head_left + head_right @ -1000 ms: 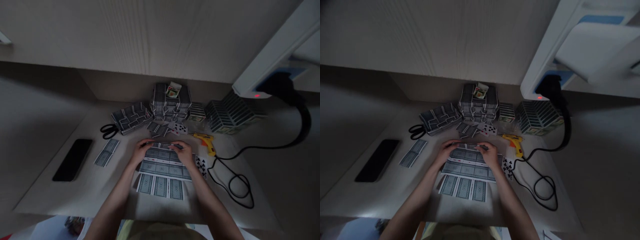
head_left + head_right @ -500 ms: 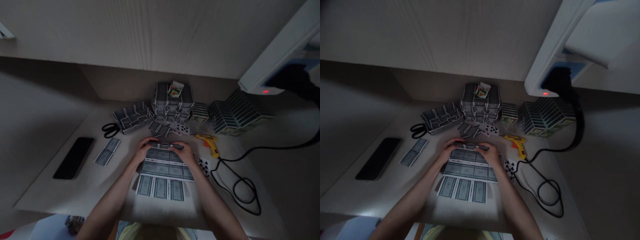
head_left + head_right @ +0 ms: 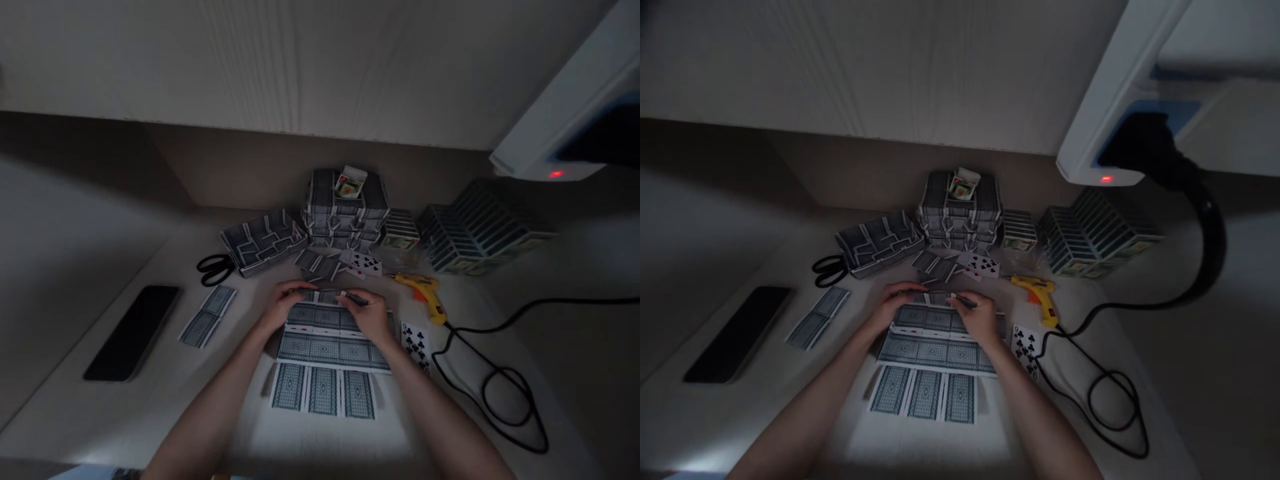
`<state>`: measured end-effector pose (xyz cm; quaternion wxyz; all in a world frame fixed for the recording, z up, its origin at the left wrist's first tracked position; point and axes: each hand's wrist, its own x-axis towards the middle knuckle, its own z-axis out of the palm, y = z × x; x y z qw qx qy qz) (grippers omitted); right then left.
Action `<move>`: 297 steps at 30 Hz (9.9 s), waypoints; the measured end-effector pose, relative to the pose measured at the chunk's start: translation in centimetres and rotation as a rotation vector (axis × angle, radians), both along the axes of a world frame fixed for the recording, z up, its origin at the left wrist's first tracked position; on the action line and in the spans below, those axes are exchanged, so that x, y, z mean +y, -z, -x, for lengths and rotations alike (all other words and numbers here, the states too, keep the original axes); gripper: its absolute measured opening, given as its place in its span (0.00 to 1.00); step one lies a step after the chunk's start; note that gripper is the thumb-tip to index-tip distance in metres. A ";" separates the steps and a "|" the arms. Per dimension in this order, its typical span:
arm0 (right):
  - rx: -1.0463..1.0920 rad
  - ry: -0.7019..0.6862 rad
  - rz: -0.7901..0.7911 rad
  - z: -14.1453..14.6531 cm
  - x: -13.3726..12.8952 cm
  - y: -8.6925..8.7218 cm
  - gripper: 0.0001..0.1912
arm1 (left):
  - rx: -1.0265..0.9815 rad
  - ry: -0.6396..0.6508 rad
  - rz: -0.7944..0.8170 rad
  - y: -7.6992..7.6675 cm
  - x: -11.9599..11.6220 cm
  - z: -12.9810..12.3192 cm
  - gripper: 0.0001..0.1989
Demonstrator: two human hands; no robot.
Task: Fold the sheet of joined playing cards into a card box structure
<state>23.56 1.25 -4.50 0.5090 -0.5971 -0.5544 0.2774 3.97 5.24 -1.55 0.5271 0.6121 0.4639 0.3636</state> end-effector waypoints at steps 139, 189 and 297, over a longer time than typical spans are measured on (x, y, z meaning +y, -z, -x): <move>0.117 -0.194 -0.047 -3.2 -0.6 -1.4 0.23 | -0.030 -0.062 -0.217 1.7 -0.5 0.3 0.26; -0.634 0.109 -0.076 -5.0 0.7 0.4 0.18 | 0.144 0.403 -0.017 -0.8 -0.4 3.1 0.15; -0.102 -0.496 0.175 -3.0 -0.4 -1.2 0.12 | -0.016 0.685 0.271 -2.2 -0.1 2.6 0.32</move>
